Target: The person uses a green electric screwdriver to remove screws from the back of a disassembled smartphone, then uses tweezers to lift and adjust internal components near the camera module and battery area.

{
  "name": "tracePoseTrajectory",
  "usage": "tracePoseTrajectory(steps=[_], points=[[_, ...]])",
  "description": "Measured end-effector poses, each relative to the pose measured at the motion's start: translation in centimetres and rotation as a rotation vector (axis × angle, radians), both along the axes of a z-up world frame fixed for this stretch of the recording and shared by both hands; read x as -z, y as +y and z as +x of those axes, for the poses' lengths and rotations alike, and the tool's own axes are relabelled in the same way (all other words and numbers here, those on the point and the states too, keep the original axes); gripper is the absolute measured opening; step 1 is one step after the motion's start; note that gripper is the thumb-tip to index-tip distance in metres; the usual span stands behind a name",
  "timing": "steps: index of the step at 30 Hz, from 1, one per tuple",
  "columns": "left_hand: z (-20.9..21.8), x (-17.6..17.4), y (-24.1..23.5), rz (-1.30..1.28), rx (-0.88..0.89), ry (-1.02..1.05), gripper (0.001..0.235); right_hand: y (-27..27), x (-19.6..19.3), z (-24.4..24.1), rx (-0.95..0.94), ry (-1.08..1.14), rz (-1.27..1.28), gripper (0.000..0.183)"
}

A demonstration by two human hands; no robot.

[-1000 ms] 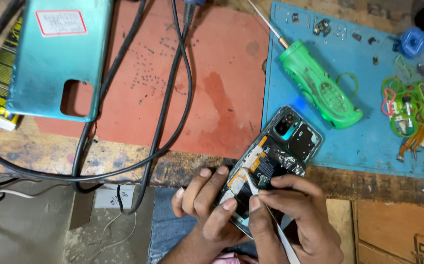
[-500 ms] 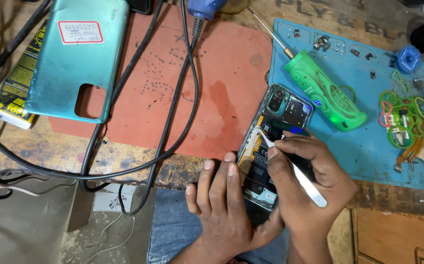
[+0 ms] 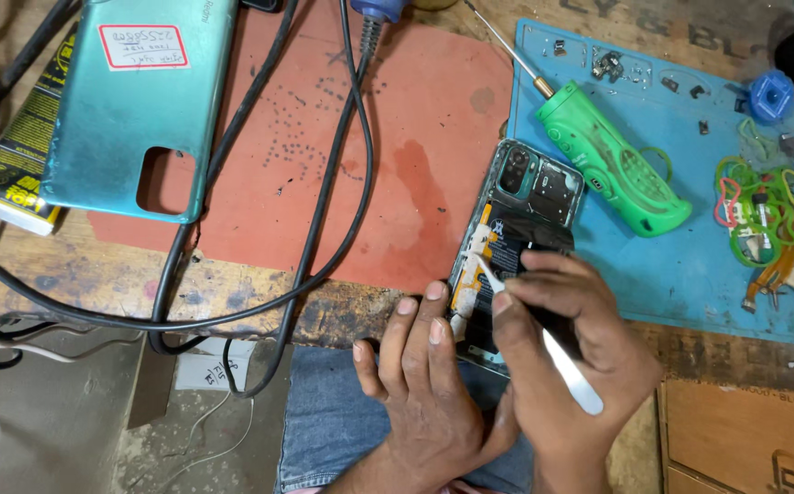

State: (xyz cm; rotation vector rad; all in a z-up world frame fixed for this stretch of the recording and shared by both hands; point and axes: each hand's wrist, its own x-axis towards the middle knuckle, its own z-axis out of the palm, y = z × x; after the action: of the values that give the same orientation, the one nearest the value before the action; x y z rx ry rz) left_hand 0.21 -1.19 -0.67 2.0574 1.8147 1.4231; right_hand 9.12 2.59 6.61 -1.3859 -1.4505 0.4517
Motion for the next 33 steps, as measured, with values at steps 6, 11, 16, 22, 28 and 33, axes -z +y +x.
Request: tracePoseTrajectory(steps=[6,11,16,22,28,33], points=[[0.2,0.3,0.0,-0.002,0.003,0.007,0.079,0.3,-0.3,-0.7,0.076,0.111,-0.041,0.014],[0.0,0.1,0.4,0.012,-0.010,0.000,0.081,1.5,-1.5,-1.4,0.027,0.016,0.022,0.015],[-0.1,0.4,-0.6,-0.032,0.024,0.011,0.082,0.6,-1.5,-1.2,0.051,0.073,-0.069,0.015],[0.3,0.7,0.1,0.021,-0.008,-0.004,0.081,1.3,-1.2,-1.0,0.039,-0.023,0.019,0.010],[0.2,0.6,0.3,0.021,0.009,-0.034,0.083,1.8,-1.3,-1.0,0.005,-0.080,0.031,0.015],[0.2,0.8,-0.6,-0.011,0.020,-0.026,0.084,0.3,-0.3,-0.4,0.013,-0.063,0.013,0.009]])
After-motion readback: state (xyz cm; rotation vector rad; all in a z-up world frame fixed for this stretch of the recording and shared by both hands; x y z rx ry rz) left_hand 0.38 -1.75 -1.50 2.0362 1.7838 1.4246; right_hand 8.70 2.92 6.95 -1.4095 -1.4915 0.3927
